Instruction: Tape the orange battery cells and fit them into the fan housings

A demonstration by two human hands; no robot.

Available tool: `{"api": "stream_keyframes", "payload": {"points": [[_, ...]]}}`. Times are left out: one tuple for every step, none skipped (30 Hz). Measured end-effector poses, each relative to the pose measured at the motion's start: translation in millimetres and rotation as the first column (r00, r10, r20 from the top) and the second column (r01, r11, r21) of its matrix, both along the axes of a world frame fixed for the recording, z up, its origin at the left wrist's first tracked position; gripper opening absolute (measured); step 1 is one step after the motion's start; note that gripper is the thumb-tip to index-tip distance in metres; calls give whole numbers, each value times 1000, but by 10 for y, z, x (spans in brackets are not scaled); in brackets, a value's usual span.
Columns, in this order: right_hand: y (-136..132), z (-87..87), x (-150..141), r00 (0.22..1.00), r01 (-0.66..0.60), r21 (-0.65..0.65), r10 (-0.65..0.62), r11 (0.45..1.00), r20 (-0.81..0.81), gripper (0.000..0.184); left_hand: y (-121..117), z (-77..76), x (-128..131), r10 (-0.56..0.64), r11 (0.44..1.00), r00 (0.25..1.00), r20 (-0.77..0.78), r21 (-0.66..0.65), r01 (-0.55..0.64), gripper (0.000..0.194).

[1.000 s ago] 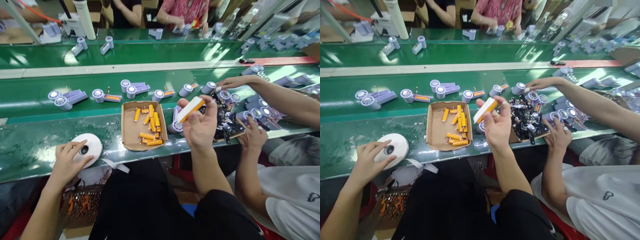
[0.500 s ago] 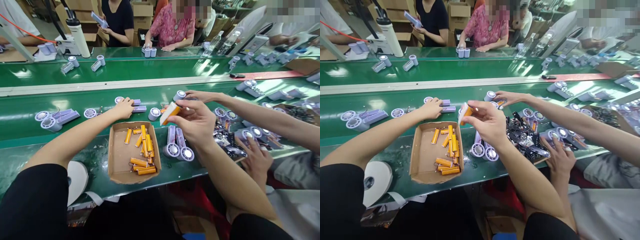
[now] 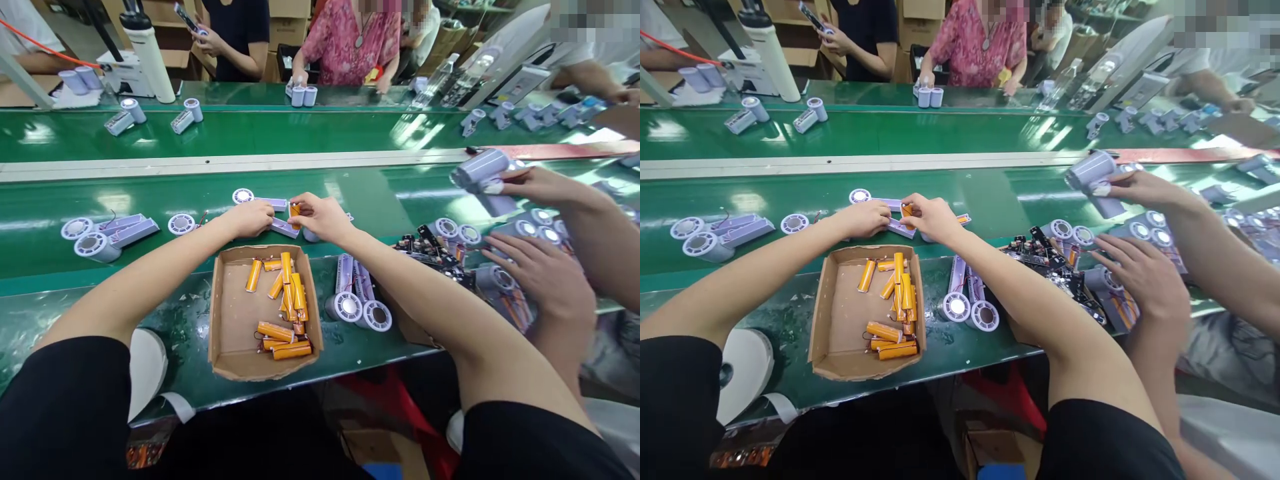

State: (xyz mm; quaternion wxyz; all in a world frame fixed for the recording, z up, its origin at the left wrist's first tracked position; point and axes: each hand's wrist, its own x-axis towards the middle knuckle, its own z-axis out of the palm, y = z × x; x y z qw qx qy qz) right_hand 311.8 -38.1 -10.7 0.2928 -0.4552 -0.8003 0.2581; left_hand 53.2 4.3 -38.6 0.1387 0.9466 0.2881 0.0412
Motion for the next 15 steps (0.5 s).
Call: {"api": "stream_keyframes", "payload": {"points": [[-12,1,24,1000,10,-2,-10,1000,-11,46,17,8,21,-2,1000,1000,10,-18,2,19],[-24,1,47,999,22,-9,-23,1000,-26,49,36,23,41,-4,999,1000,20,-36,5,16],[-34,0,66,999,33,-18,-34,999,-38,49,56,41,59,-5,998,1000,30,-57,7,14],[-43,-4,82,998,40,-27,-41,999,-46,49,76,62,74,-3,997,999,41,-78,7,14],[-51,-9,92,998,44,-32,-46,999,-48,47,93,80,87,4,995,999,50,-97,1,14],[-58,-15,97,998,48,-30,-49,998,-40,45,109,95,98,18,994,998,58,-109,-12,16],[-65,-19,94,999,50,-23,-51,998,-17,42,121,103,110,39,993,997,62,-115,-32,17],[-72,-20,83,998,52,-10,-52,999,25,41,130,104,125,66,992,996,64,-115,-59,19],[-79,-16,67,995,56,6,-56,998,87,41,137,99,143,98,990,993,64,-111,-91,20],[-89,-8,44,984,57,22,-60,998,167,42,141,90,165,133,987,989,62,-104,-126,22],[-100,5,17,962,49,33,-56,998,267,42,144,78,191,166,982,984,60,-98,-160,23],[-113,20,-12,928,35,37,-46,999,369,43,145,66,219,196,977,979,58,-92,-190,23],[-127,37,-44,890,18,33,-31,999,456,43,146,55,249,222,972,973,56,-87,-217,23],[-140,53,-77,849,4,26,-17,1000,527,44,146,46,279,244,967,968,54,-83,-239,22],[-151,66,-112,807,-11,19,-3,1000,591,46,146,38,306,264,962,963,52,-81,-259,21]]}}
